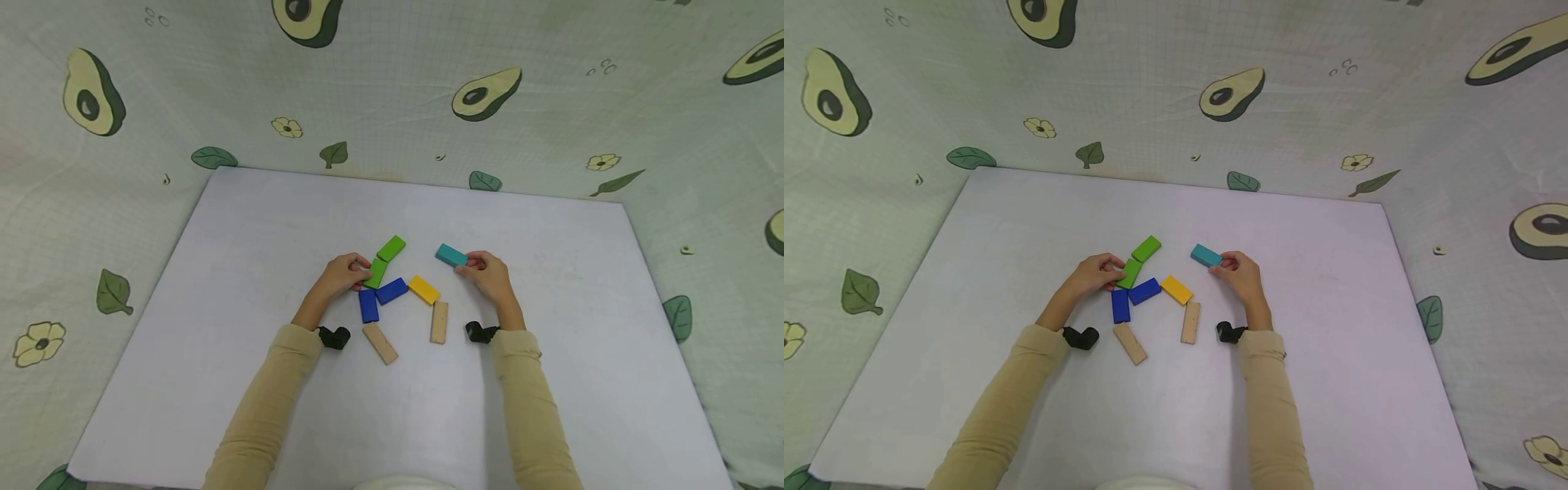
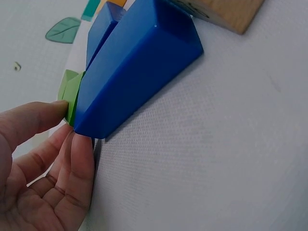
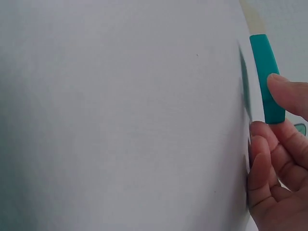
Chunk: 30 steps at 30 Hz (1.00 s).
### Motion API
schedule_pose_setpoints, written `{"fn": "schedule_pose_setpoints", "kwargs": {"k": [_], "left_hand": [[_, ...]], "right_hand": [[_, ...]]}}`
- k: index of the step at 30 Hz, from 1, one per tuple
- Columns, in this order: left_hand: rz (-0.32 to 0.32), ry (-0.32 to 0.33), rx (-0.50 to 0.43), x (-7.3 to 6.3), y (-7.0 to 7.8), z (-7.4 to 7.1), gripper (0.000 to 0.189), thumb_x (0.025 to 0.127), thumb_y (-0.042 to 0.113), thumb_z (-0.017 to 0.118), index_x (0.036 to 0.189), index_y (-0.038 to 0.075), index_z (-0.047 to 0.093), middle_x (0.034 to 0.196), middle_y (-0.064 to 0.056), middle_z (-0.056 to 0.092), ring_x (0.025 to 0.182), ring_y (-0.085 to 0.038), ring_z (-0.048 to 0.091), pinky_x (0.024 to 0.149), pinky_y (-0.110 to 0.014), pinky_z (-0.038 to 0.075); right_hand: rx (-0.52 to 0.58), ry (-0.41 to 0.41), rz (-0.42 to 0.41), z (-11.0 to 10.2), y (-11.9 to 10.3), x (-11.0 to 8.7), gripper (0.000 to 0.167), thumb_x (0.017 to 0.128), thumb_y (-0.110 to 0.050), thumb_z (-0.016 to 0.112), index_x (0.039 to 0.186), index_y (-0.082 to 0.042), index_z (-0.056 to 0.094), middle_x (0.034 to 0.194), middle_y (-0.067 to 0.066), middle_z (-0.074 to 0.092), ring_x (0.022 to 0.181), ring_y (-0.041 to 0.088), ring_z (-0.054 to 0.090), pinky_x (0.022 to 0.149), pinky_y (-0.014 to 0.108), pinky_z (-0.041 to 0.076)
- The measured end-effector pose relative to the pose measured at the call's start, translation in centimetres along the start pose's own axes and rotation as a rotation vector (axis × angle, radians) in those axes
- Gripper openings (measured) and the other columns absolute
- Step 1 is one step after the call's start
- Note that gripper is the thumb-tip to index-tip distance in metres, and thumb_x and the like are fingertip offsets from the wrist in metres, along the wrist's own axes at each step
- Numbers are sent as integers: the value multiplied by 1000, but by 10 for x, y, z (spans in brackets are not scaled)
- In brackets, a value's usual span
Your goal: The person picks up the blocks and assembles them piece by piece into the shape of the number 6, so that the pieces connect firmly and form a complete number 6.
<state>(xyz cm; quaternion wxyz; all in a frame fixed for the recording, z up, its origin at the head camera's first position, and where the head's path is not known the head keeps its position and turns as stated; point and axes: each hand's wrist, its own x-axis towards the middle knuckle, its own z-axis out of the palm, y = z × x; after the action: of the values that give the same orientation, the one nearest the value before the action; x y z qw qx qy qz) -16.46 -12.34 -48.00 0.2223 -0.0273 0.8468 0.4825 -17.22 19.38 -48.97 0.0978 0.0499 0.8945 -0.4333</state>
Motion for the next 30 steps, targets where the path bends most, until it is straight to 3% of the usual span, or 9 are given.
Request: {"fn": "schedule_pose_setpoints", "kwargs": {"k": [8,15,25,30], "left_hand": [[-18,-2,5,0,-2,-1,31,87,19,64,114,4,59,86,-8,59,63,-9,59,60,-20,52],[-13,-5,0,2,-2,-1,31,87,19,64,114,4,59,86,-8,60,63,-10,59,60,-20,52],[-1,-7,-4,1,0,-2,32,87,19,64,115,4,59,86,-8,60,62,-9,59,60,-20,52],[-2,-5,3,2,-1,-1,32,87,20,64,115,4,59,86,-8,59,62,-9,59,60,-19,52]], "right_hand": [[-25,21,1,-5,-1,-15,48,85,-32,67,121,-3,55,107,15,61,92,22,53,71,22,44],[-37,11,-72,-8,-4,-38,48,84,-31,69,121,-3,56,100,14,60,87,22,54,70,22,45],[6,-48,-172,1,-15,-70,41,83,-21,71,117,-2,58,97,13,61,86,19,53,72,15,45],[20,-115,-216,5,-19,-82,39,81,-20,72,114,-4,60,96,10,61,85,18,53,73,18,46]]}}
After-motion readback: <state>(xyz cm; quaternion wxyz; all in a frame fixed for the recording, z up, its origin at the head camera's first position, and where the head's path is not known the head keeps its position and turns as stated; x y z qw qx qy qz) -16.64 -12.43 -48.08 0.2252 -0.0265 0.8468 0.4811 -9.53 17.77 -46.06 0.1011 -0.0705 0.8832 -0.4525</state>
